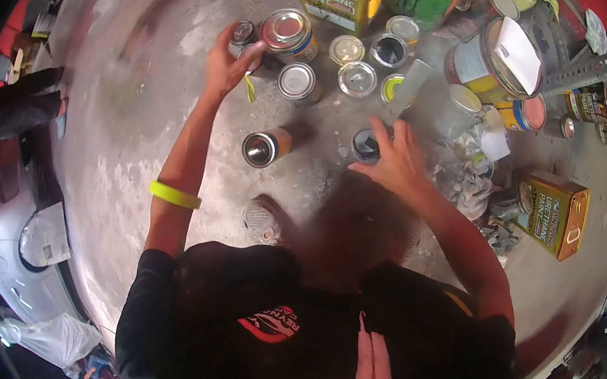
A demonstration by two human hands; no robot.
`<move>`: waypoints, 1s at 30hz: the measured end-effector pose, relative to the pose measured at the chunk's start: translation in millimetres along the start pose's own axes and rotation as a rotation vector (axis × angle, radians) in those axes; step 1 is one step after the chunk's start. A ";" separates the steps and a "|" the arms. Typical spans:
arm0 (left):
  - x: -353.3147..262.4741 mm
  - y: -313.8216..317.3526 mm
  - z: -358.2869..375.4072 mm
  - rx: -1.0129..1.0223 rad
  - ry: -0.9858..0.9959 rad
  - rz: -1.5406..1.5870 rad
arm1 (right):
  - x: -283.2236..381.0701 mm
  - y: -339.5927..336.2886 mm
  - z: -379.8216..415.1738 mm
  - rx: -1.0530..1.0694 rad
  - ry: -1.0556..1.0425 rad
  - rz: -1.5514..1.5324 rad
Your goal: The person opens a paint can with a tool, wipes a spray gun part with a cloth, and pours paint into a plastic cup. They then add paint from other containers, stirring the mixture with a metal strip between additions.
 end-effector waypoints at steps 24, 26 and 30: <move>-56.8 -56.7 139.9 0.184 -0.258 0.451 | 74.4 -124.8 -21.7 -0.362 -0.142 -0.239; -93.4 -87.3 108.2 0.206 -0.163 0.323 | 75.5 -131.9 -25.3 -0.394 -0.121 -0.285; -159.1 -121.3 69.3 0.265 0.126 0.026 | 85.9 -140.9 -29.3 -0.360 -0.164 -0.306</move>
Point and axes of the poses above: each hand's wrist, its own z-axis away from the middle knuckle, its own y-axis out of the palm, x = y × z, the point moved 6 cm from there along -z, towards the middle knuckle, and after that the axes turned 6 degrees about -x, right-handed, at the moved point
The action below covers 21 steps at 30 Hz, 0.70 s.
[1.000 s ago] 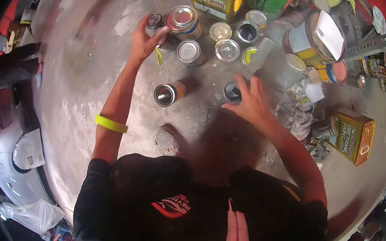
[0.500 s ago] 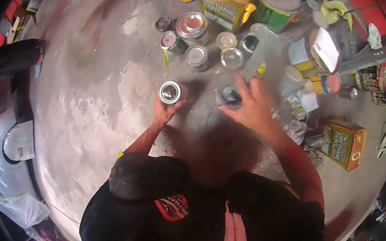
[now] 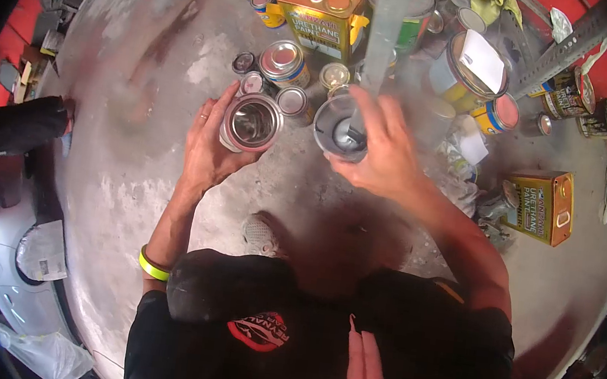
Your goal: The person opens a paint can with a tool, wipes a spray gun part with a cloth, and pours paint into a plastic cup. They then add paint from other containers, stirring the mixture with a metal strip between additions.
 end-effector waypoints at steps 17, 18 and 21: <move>-71.8 -17.5 -31.3 0.014 0.411 -0.411 | 11.8 7.8 1.0 0.114 -0.077 0.034; -74.8 -17.5 -31.3 0.001 0.431 -0.423 | 11.6 7.3 1.0 0.099 -0.079 0.034; -80.5 -16.0 -30.9 -0.023 0.476 -0.442 | 12.2 5.2 0.9 0.087 -0.079 0.039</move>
Point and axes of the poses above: each hand's wrist, its own z-axis away from the middle knuckle, its own y-axis out of the palm, x = y × z, the point moved 6 cm from there along -z, towards the middle knuckle, and after that the axes turned 6 degrees about -x, right-handed, at the moved point
